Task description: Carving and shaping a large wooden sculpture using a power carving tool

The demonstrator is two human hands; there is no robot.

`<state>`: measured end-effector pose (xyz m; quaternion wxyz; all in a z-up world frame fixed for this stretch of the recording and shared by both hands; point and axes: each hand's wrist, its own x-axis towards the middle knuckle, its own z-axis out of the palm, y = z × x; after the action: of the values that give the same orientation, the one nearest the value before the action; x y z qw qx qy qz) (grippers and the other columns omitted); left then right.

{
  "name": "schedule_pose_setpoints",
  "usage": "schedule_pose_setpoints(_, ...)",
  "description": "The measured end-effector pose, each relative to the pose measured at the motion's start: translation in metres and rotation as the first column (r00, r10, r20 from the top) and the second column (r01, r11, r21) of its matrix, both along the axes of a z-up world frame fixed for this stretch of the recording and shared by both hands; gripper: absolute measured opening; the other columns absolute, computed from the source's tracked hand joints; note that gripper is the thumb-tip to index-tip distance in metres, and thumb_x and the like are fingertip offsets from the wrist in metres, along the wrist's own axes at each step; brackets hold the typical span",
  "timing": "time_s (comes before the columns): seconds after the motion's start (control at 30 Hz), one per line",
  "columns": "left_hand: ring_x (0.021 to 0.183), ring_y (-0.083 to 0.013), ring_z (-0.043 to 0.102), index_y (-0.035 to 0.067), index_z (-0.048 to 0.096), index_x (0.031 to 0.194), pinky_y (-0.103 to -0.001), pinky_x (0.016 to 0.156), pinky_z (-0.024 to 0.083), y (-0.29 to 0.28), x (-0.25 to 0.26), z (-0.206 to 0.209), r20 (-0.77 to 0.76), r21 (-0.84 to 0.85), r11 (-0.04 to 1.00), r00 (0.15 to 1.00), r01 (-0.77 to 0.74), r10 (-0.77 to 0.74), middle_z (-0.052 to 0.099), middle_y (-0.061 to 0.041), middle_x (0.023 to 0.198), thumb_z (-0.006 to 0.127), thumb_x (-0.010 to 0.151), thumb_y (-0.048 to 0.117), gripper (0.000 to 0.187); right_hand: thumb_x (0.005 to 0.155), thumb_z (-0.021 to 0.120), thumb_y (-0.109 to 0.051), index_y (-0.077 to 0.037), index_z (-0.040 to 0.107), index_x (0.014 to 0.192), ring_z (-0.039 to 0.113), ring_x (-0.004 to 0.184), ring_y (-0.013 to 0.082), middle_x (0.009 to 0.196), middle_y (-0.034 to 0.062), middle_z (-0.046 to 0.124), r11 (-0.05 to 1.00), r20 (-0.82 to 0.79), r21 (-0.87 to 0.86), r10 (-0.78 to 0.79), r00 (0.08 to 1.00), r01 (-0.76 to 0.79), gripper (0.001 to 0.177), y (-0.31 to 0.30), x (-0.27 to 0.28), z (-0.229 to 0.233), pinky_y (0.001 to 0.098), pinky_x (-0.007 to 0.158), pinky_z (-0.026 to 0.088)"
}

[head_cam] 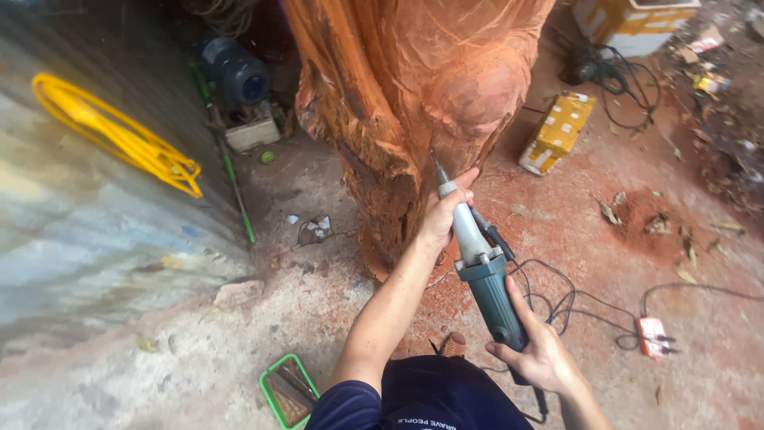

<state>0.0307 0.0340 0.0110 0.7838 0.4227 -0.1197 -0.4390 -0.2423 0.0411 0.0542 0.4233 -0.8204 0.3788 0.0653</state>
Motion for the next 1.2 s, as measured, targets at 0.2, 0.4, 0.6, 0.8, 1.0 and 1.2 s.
schedule_pose_setpoints(0.2, 0.083, -0.0063, 0.06, 0.008, 0.06, 0.141, -0.025, 0.085, 0.052, 0.0, -0.033, -0.004, 0.116, 0.02, 0.999, 0.993, -0.025, 0.023, 0.06, -0.009, 0.149, 0.069, 0.085, 0.026, 0.059, 0.068, 0.092, -0.025, -0.035, 0.015, 0.164, 0.033, 0.153, 0.0167, 0.172, -0.0016, 0.026, 0.986, 0.169, 0.103, 0.115, 0.979, -0.134, 0.123, -0.037, -0.044, -0.026, 0.0323, 0.119, 0.028)
schedule_pose_setpoints(0.4, 0.062, -0.0114, 0.059, 0.01, 0.058, 0.145, -0.026, 0.06, 0.051, -0.01, -0.025, 0.029, 0.19, 0.044, 0.996, 0.98, -0.073, 0.063, 0.063, -0.002, 0.07, 0.071, 0.082, 0.027, 0.067, 0.067, 0.087, -0.032, -0.042, 0.01, 0.164, 0.052, 0.141, 0.0232, 0.165, 0.0026, 0.042, 0.99, 0.152, 0.085, 0.102, 0.983, -0.116, 0.124, -0.048, -0.028, -0.021, 0.0344, 0.11, 0.041)
schedule_pose_setpoints(0.6, 0.06, -0.0091, 0.052, 0.004, 0.074, 0.125, -0.022, 0.057, 0.041, -0.019, -0.018, 0.029, 0.208, 0.109, 0.978, 0.966, -0.178, 0.153, 0.06, 0.001, 0.07, 0.072, 0.08, 0.025, 0.049, 0.07, 0.086, -0.023, -0.038, 0.007, 0.164, 0.038, 0.151, 0.0237, 0.171, 0.0021, 0.029, 0.979, 0.222, 0.132, 0.126, 0.967, -0.158, 0.123, -0.048, -0.016, -0.001, 0.0382, 0.113, 0.036)
schedule_pose_setpoints(0.8, 0.064, -0.0106, 0.058, 0.006, 0.065, 0.137, -0.026, 0.06, 0.049, -0.027, -0.024, 0.019, 0.252, 0.132, 0.981, 0.962, -0.14, 0.104, 0.064, -0.002, 0.073, 0.072, 0.079, 0.032, 0.064, 0.07, 0.087, -0.025, -0.033, 0.009, 0.166, 0.043, 0.147, 0.0181, 0.167, 0.0025, 0.037, 0.983, 0.261, 0.107, 0.119, 0.958, -0.151, 0.124, -0.058, -0.029, -0.024, 0.0317, 0.113, 0.034)
schedule_pose_setpoints(1.0, 0.072, -0.0117, 0.059, 0.004, 0.057, 0.144, -0.028, 0.068, 0.047, -0.028, -0.029, 0.02, 0.271, 0.114, 0.984, 0.958, -0.134, 0.099, 0.064, -0.001, 0.074, 0.072, 0.079, 0.031, 0.072, 0.069, 0.088, -0.024, -0.032, 0.011, 0.165, 0.035, 0.152, 0.0175, 0.169, 0.0024, 0.032, 0.984, 0.265, 0.095, 0.121, 0.957, -0.151, 0.123, -0.062, -0.037, -0.029, 0.0322, 0.118, 0.028)
schedule_pose_setpoints(1.2, 0.074, -0.0127, 0.059, 0.006, 0.056, 0.145, -0.03, 0.071, 0.05, -0.03, -0.033, 0.015, 0.252, 0.082, 0.985, 0.96, -0.149, 0.124, 0.063, -0.002, 0.076, 0.073, 0.079, 0.029, 0.072, 0.068, 0.089, -0.027, -0.036, 0.012, 0.165, 0.046, 0.145, 0.0162, 0.166, -0.0003, 0.038, 0.984, 0.194, 0.09, 0.131, 0.972, -0.151, 0.124, -0.071, -0.038, -0.023, 0.0292, 0.112, 0.036)
